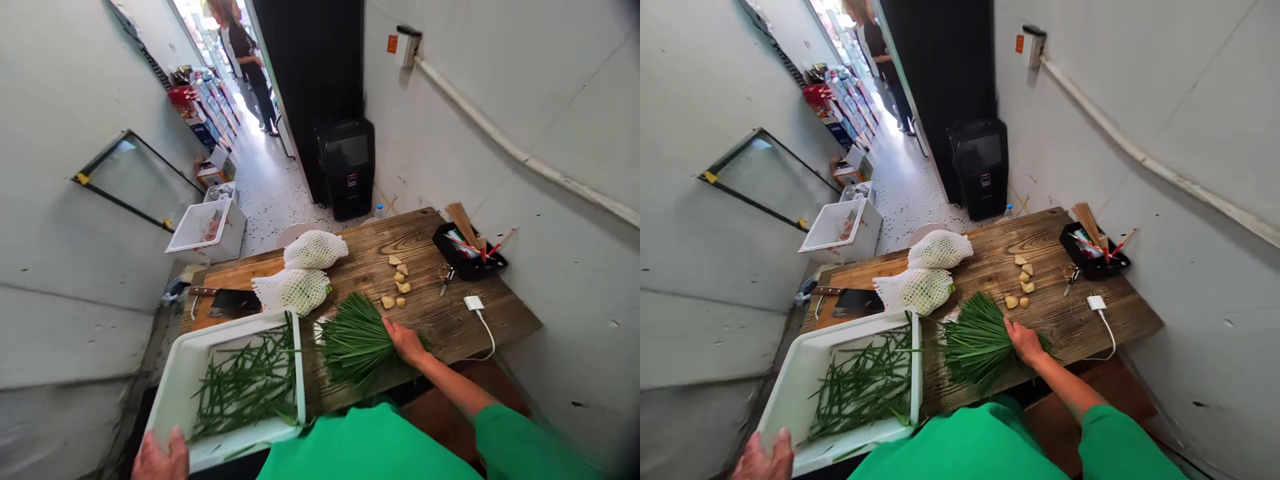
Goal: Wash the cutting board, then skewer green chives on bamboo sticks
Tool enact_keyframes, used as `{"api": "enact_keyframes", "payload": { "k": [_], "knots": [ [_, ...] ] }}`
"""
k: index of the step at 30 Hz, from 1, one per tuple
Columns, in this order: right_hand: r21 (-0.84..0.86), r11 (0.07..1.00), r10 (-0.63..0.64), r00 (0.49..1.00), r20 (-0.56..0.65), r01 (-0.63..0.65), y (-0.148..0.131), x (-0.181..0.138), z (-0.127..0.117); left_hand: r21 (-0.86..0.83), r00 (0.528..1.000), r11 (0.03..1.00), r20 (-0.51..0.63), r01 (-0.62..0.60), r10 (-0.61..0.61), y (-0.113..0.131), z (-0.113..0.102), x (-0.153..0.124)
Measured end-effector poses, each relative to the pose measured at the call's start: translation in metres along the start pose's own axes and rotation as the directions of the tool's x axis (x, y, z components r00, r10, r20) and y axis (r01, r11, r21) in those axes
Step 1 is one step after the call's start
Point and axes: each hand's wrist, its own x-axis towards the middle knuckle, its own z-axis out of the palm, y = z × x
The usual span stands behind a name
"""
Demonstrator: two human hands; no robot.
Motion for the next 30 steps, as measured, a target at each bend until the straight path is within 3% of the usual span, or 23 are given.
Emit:
{"api": "enact_keyframes", "payload": {
  "k": [4,7,13,20,24,30],
  "knots": [
    [-0.024,1.000,0.001,1.000,-0.029,-0.002,0.020,0.020,-0.002,0.002,0.981,0.986,-0.092,-0.170,0.169,0.044,0.016,-0.031],
    [-0.035,0.999,0.010,0.998,-0.061,-0.013,0.032,0.030,-0.004,-0.016,0.941,0.949,-0.132,-0.316,0.312,0.060,0.037,-0.043],
    [-0.062,0.997,-0.050,0.996,-0.077,0.045,0.037,0.027,-0.010,-0.062,0.778,0.788,-0.222,-0.612,0.587,0.071,0.069,-0.048],
    [-0.051,0.997,-0.068,0.996,-0.065,0.065,0.037,0.022,-0.019,-0.166,0.615,0.593,-0.267,-0.788,0.742,0.117,0.073,-0.042],
    [-0.094,0.994,-0.072,0.986,-0.153,0.058,0.037,0.017,-0.019,-0.188,0.613,0.584,-0.281,-0.790,0.739,0.115,0.073,-0.038],
    [-0.177,0.981,-0.121,0.970,-0.210,0.084,0.029,0.017,-0.020,-0.156,0.643,0.629,-0.302,-0.762,0.704,0.075,0.080,-0.034]
  ]
}}
